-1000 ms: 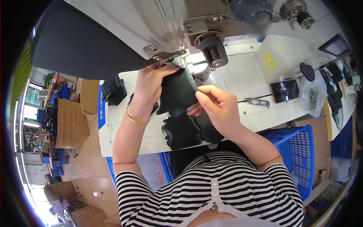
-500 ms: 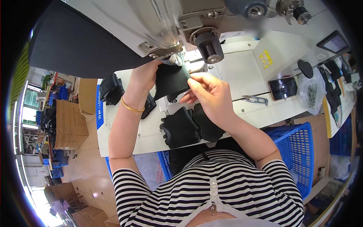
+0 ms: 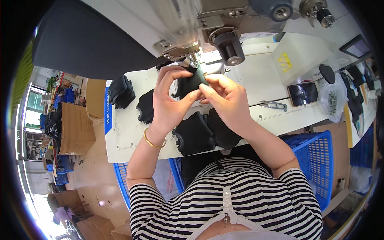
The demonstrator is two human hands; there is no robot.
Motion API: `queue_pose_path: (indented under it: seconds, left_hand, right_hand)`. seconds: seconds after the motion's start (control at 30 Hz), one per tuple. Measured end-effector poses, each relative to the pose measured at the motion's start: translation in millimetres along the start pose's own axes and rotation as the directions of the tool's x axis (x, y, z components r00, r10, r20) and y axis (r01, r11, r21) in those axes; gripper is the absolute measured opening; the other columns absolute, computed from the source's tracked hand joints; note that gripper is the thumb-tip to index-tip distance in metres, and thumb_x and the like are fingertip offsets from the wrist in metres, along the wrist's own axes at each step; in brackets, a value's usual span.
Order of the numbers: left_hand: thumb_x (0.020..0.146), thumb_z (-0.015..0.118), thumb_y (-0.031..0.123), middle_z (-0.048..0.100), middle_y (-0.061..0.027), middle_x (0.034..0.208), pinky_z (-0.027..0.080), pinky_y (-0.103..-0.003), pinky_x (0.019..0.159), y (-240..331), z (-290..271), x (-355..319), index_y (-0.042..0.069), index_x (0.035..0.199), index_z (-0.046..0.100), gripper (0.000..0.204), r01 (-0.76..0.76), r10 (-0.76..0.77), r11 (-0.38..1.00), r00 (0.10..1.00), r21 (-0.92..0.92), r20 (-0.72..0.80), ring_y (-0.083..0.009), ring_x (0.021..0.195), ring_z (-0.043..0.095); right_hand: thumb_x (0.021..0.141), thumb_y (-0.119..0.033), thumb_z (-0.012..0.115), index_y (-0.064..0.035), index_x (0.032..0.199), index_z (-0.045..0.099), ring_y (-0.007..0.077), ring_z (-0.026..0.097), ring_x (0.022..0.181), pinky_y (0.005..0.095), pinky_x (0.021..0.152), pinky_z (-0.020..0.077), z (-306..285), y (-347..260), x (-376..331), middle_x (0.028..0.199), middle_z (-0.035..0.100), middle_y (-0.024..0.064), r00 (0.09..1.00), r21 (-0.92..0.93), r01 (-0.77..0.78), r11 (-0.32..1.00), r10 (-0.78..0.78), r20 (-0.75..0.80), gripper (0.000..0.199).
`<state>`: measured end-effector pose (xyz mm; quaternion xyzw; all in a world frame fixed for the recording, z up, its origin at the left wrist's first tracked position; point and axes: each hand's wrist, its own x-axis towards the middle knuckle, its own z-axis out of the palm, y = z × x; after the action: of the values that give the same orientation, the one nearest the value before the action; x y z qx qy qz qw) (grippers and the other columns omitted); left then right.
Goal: Sew together black fabric components of a shoe using an industrial sewing machine.
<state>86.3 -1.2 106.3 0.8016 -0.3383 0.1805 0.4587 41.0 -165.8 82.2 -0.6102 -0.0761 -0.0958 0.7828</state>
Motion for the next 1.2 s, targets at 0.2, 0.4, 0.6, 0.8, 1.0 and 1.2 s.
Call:
queue_pose_path:
  seconds: [0.2, 0.4, 0.6, 0.8, 1.0, 1.2]
  left_hand:
    - [0.073, 0.076, 0.0, 0.056, -0.0103, 0.11, 0.043, -0.031, 0.092, 2.0, 0.5, -0.5, 0.001, 0.103, 0.062, 0.033, 0.095, -0.094, 0.989, 0.995, -0.116, 0.016, -0.0202, 0.102, 0.055]
    - [0.07, 0.076, -0.002, 0.06, -0.0132, 0.104, 0.047, -0.035, 0.083, 12.4, 7.3, -0.4, 0.003, 0.107, 0.061, 0.04, -0.207, 0.236, 0.927, 0.97, 0.314, -0.056, -0.0272, 0.094, 0.058]
    - [0.069, 0.075, -0.001, 0.062, -0.0123, 0.103, 0.047, -0.04, 0.081, 8.9, 1.9, 0.7, 0.002, 0.106, 0.06, 0.04, -0.405, 0.426, 0.782, 0.902, 0.473, 0.068, -0.0302, 0.09, 0.06]
    - [0.065, 0.07, 0.0, 0.059, -0.009, 0.098, 0.049, -0.04, 0.078, 8.9, 1.5, 2.1, 0.001, 0.101, 0.064, 0.037, -0.519, 0.558, 0.629, 0.82, 0.579, 0.13, -0.0256, 0.086, 0.061]
    - [0.064, 0.071, -0.007, 0.062, -0.0089, 0.09, 0.05, -0.039, 0.074, 14.7, 11.5, -3.0, 0.0, 0.095, 0.068, 0.032, -0.517, 0.582, 0.644, 0.81, 0.564, 0.079, -0.0266, 0.08, 0.062]
    - [0.06, 0.067, 0.0, 0.063, -0.0083, 0.09, 0.051, -0.038, 0.077, 11.1, 15.1, -3.1, -0.003, 0.092, 0.068, 0.032, -0.545, 0.64, 0.585, 0.765, 0.6, 0.07, -0.0227, 0.079, 0.063]
  right_hand:
    - [0.095, -0.007, 0.058, 0.0075, 0.111, 0.061, 0.0133, 0.07, 0.087, 0.0256, 0.075, 0.0564, -8.2, -3.5, -6.1, 0.091, 0.072, 0.0106, 0.999, 0.05, 0.024, 0.998, -0.026, 0.041, 0.022]
    - [0.095, -0.008, 0.056, 0.0054, 0.107, 0.064, 0.0131, 0.072, 0.082, 0.0249, 0.072, 0.0565, -12.8, -6.3, -3.7, 0.089, 0.072, 0.01, 0.999, -0.066, 0.013, 0.998, -0.01, 0.041, 0.019]
    - [0.096, -0.01, 0.057, 0.003, 0.105, 0.065, 0.0126, 0.072, 0.078, 0.0244, 0.068, 0.056, -13.3, -6.2, -1.6, 0.082, 0.072, 0.0099, 0.999, -0.162, 0.019, 0.987, -0.014, 0.031, 0.018]
    - [0.096, -0.011, 0.057, 0.0037, 0.103, 0.065, 0.0141, 0.072, 0.077, 0.0257, 0.067, 0.0561, -12.7, -5.0, -1.9, 0.083, 0.072, 0.0106, 0.995, -0.136, 0.09, 0.987, -0.083, 0.062, 0.018]
    - [0.097, -0.013, 0.056, 0.0042, 0.101, 0.064, 0.0141, 0.071, 0.075, 0.0258, 0.067, 0.0557, -12.5, -7.4, -6.2, 0.08, 0.071, 0.0109, 0.997, -0.116, 0.065, 0.991, -0.059, 0.058, 0.02]
    - [0.095, -0.013, 0.058, 0.003, 0.097, 0.065, 0.0142, 0.071, 0.073, 0.0256, 0.065, 0.0547, -15.1, -8.4, -3.3, 0.078, 0.071, 0.0101, 0.995, -0.182, 0.069, 0.981, -0.054, 0.085, 0.018]
